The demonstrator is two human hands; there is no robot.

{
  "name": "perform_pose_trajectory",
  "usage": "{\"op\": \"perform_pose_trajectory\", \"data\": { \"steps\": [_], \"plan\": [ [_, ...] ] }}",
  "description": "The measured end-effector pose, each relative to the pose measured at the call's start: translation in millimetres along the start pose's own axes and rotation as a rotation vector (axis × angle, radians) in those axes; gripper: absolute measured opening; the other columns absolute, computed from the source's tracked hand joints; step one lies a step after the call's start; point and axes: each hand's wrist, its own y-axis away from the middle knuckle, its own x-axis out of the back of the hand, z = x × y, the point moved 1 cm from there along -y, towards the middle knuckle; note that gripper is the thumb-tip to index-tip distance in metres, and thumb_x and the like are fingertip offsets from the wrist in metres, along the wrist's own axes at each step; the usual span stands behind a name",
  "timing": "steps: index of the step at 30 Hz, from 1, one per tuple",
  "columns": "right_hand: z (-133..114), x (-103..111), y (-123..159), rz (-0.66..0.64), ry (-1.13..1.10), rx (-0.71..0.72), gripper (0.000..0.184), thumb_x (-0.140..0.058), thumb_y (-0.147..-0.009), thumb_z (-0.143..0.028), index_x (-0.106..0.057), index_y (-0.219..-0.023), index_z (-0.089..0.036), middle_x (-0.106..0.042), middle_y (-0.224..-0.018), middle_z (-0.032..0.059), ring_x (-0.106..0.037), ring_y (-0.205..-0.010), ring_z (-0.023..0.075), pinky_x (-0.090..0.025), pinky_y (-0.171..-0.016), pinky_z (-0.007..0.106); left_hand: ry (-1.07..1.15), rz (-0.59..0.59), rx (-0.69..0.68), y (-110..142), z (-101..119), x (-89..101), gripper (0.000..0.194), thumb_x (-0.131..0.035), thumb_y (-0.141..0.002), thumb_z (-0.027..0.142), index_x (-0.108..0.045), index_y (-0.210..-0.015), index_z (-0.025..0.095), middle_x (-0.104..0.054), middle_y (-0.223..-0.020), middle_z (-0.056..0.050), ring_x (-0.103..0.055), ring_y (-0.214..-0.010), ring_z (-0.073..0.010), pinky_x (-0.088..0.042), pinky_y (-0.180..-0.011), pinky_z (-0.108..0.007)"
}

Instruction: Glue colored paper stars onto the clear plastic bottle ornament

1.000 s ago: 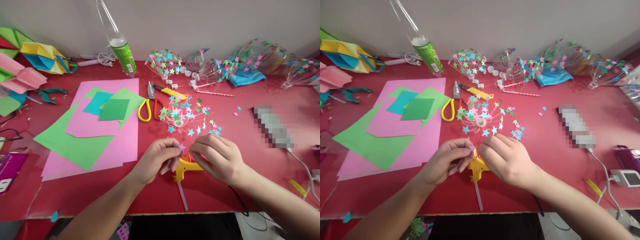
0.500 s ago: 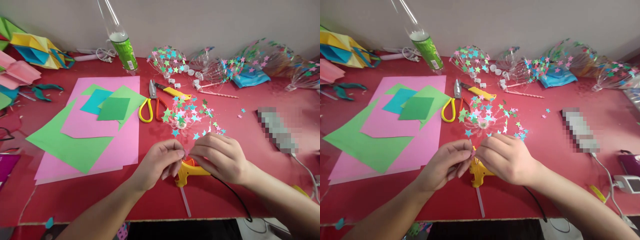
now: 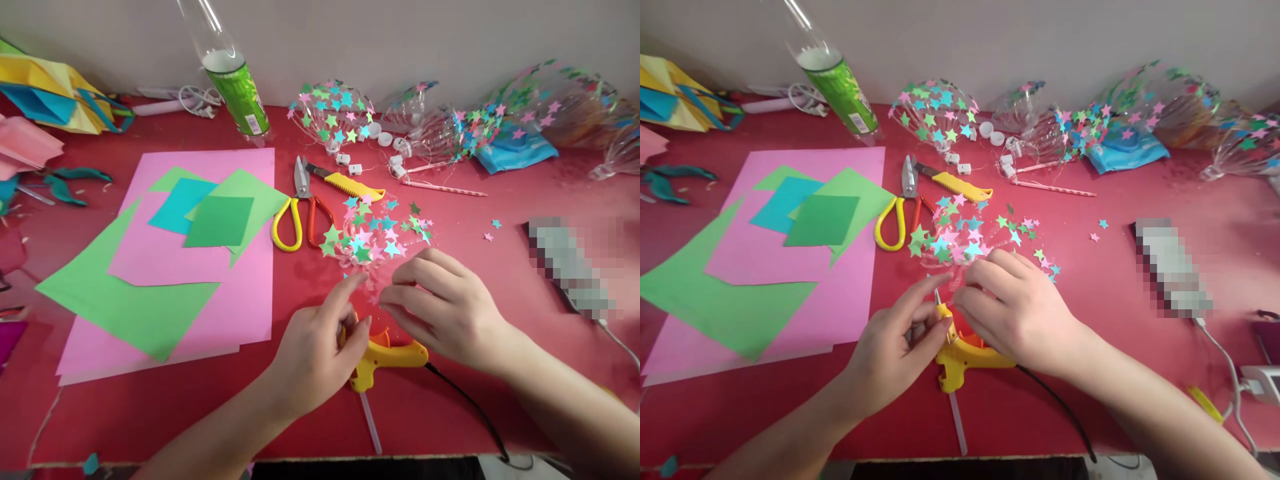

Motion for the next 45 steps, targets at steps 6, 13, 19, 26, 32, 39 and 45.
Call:
{"op": "perform_pose_trajectory", "data": {
  "steps": [6,13,19,26,32,39,45],
  "plan": [
    [4,-3,2,0.009,-0.017,-0.027,0.003,-0.06,-0.086,-0.014,-0.062,-0.086,-0.016,-0.06,-0.078,0.0041,-0.049,-0.074,0.0162,-0.044,-0.07,0.034,0.166,-0.086,0.115,-1,2,4.1,0.037,-0.049,-0.09,0.015,-0.044,-0.126,0.021,-0.043,-0.056,0.01,-0.04,-0.045,-0.0069,-0.033,-0.044,-0.02],
    [6,-7,3,0.04,-0.017,-0.014,0.005,-0.063,-0.083,-0.01,-0.062,-0.084,-0.015,-0.059,-0.074,0.0036,-0.049,-0.074,0.0162,-0.044,-0.071,0.034,0.236,-0.091,0.098,1,-1,3.9,0.03,-0.048,-0.092,0.017,-0.043,-0.121,0.027,-0.044,-0.058,0.009,-0.042,-0.048,-0.0079,-0.032,-0.044,-0.021],
    [4,-9,2,0.055,-0.023,-0.029,0.003,-0.062,-0.084,-0.012,-0.062,-0.083,-0.015,-0.059,-0.073,0.0039,-0.05,-0.073,0.0164,-0.043,-0.07,0.034,0.259,-0.097,0.105,1,0,2.4,0.03,-0.048,-0.092,0.017,-0.043,-0.119,0.029,-0.044,-0.06,0.009,-0.043,-0.048,-0.0076,-0.032,-0.044,-0.021],
    [3,-9,1,0.082,-0.046,-0.101,0.003,-0.062,-0.083,-0.012,-0.061,-0.083,-0.015,-0.06,-0.076,0.0039,-0.051,-0.073,0.0165,-0.04,-0.066,0.033,0.35,-0.142,0.198,-1,2,3.5,0.025,-0.049,-0.092,0.022,-0.045,-0.116,0.028,-0.048,-0.06,0.008,-0.047,-0.051,-0.0089,-0.036,-0.047,-0.022],
    [0,-10,0,0.092,-0.044,-0.167,0.004,-0.06,-0.084,-0.013,-0.061,-0.081,-0.015,-0.061,-0.075,0.0033,-0.049,-0.071,0.016,-0.036,-0.063,0.032,0.433,-0.12,0.29,-3,4,2.8,0.019,-0.051,-0.091,0.025,-0.047,-0.11,0.023,-0.049,-0.058,0.007,-0.046,-0.05,-0.009,-0.036,-0.047,-0.022],
    [-3,-12,0,0.1,0.021,-0.153,0.009,-0.057,-0.088,-0.017,-0.062,-0.081,-0.016,-0.062,-0.074,0.0031,-0.047,-0.07,0.0161,-0.036,-0.065,0.033,0.556,-0.062,0.374,-9,5,2.0,0.01,-0.048,-0.094,0.028,-0.05,-0.099,0.021,-0.056,-0.05,0.006,-0.042,-0.041,-0.0059,-0.033,-0.041,-0.017],
    [-5,-14,0,0.127,0.072,-0.132,0.008,-0.059,-0.087,-0.016,-0.064,-0.08,-0.016,-0.063,-0.072,0.0029,-0.048,-0.068,0.016,-0.036,-0.066,0.034,0.542,0.016,0.4,-11,5,-0.6,0.009,-0.049,-0.093,0.028,-0.053,-0.095,0.02,-0.054,-0.046,0.008,-0.043,-0.038,-0.0049,-0.029,-0.037,-0.014]
  ]
}}
